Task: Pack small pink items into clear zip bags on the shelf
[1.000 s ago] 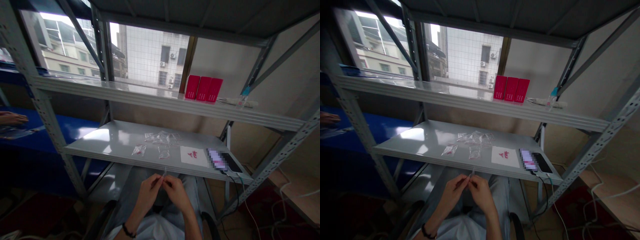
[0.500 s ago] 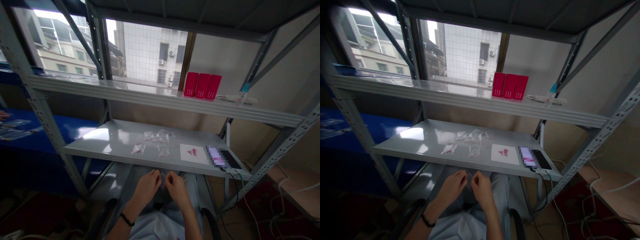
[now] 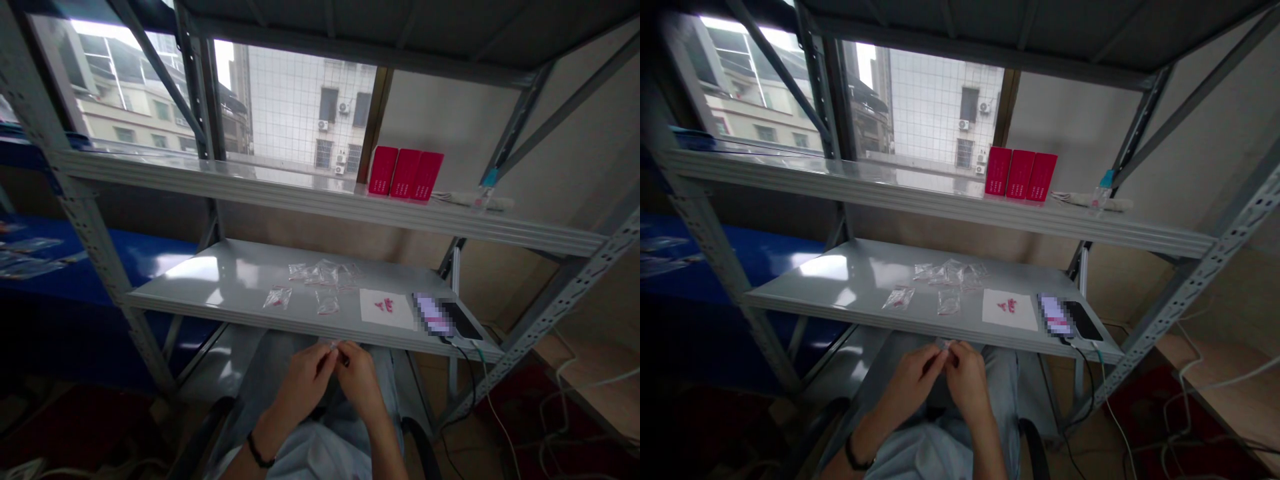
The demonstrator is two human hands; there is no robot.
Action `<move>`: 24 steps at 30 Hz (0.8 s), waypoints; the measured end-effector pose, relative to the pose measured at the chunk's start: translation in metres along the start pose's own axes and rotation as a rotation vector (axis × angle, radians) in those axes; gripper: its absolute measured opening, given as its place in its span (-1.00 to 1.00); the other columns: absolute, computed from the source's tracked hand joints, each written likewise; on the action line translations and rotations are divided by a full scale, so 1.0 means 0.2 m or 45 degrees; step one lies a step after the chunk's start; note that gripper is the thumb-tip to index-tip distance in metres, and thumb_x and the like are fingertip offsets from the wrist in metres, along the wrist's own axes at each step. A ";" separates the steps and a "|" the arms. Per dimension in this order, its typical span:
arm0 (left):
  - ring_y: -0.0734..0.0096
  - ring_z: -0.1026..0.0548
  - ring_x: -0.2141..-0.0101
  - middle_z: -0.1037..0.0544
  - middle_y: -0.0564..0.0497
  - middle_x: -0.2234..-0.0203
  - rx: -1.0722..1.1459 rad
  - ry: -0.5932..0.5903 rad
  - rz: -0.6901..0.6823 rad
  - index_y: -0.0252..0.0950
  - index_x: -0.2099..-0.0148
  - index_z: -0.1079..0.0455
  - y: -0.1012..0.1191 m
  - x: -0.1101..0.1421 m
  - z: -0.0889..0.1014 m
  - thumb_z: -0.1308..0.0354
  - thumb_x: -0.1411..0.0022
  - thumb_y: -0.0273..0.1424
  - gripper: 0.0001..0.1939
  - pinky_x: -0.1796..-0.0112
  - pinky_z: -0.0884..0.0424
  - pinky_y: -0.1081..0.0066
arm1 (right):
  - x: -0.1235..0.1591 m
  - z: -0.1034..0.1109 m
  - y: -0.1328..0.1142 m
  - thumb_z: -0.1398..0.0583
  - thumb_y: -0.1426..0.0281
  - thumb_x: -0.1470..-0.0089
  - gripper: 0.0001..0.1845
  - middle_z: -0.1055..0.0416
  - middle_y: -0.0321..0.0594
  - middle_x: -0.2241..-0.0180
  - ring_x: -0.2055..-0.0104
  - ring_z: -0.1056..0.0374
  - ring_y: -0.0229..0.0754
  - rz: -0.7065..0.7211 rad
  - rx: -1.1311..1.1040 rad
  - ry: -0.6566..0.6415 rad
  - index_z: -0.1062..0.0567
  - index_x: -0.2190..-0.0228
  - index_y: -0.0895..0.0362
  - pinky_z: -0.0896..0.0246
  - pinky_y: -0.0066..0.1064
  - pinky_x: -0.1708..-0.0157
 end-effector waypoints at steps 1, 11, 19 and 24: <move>0.34 -0.44 0.53 -0.48 0.03 0.60 0.166 -0.069 0.092 -0.21 0.48 -0.42 -0.04 0.03 -0.05 0.00 -0.38 -0.14 -0.57 0.45 -0.30 0.40 | 0.00 0.00 0.02 -0.16 0.48 -0.08 -0.80 -0.45 -0.24 0.44 0.39 -0.32 -0.17 -0.032 -0.042 0.018 -0.60 0.41 0.08 -0.14 -0.41 0.36; 0.29 -0.61 0.19 -0.64 -0.06 0.19 1.814 0.416 0.550 -0.23 0.02 -0.48 -0.20 -0.03 -0.22 -0.35 -0.12 -0.18 -0.59 0.10 -0.51 0.31 | 0.07 -0.15 -0.01 -0.24 0.33 -0.06 -0.83 -0.51 -0.20 0.22 0.13 -0.40 -0.10 -0.158 -0.764 0.144 -0.62 0.30 0.07 -0.29 -0.33 0.07; 0.26 -0.61 0.20 -0.62 0.05 0.27 1.277 0.662 0.451 -0.16 -0.02 -0.42 -0.23 -0.02 -0.23 -0.32 -0.13 -0.32 -0.62 0.18 -0.54 0.31 | 0.12 -0.41 0.17 -0.19 0.22 -0.07 -0.75 -0.59 -0.13 0.19 0.07 -0.50 -0.01 -0.694 -1.701 0.397 -0.57 0.28 0.07 -0.37 -0.14 -0.02; 0.08 -0.57 0.04 -0.62 0.05 0.16 0.942 0.665 0.371 -0.05 0.02 -0.47 -0.26 0.00 -0.26 -0.28 -0.14 -0.43 -0.66 0.21 -0.58 0.23 | 0.10 -0.51 0.20 -0.17 0.19 -0.07 -0.69 -0.60 -0.13 0.14 -0.01 -0.49 -0.01 -0.668 -1.758 0.322 -0.59 0.25 0.09 -0.32 -0.14 -0.11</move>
Point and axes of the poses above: each hand's wrist, its own x-axis away from the middle knuckle, its own z-axis out of the back of the hand, y = z × x, the point moved 4 cm from there along -x, towards the middle knuckle
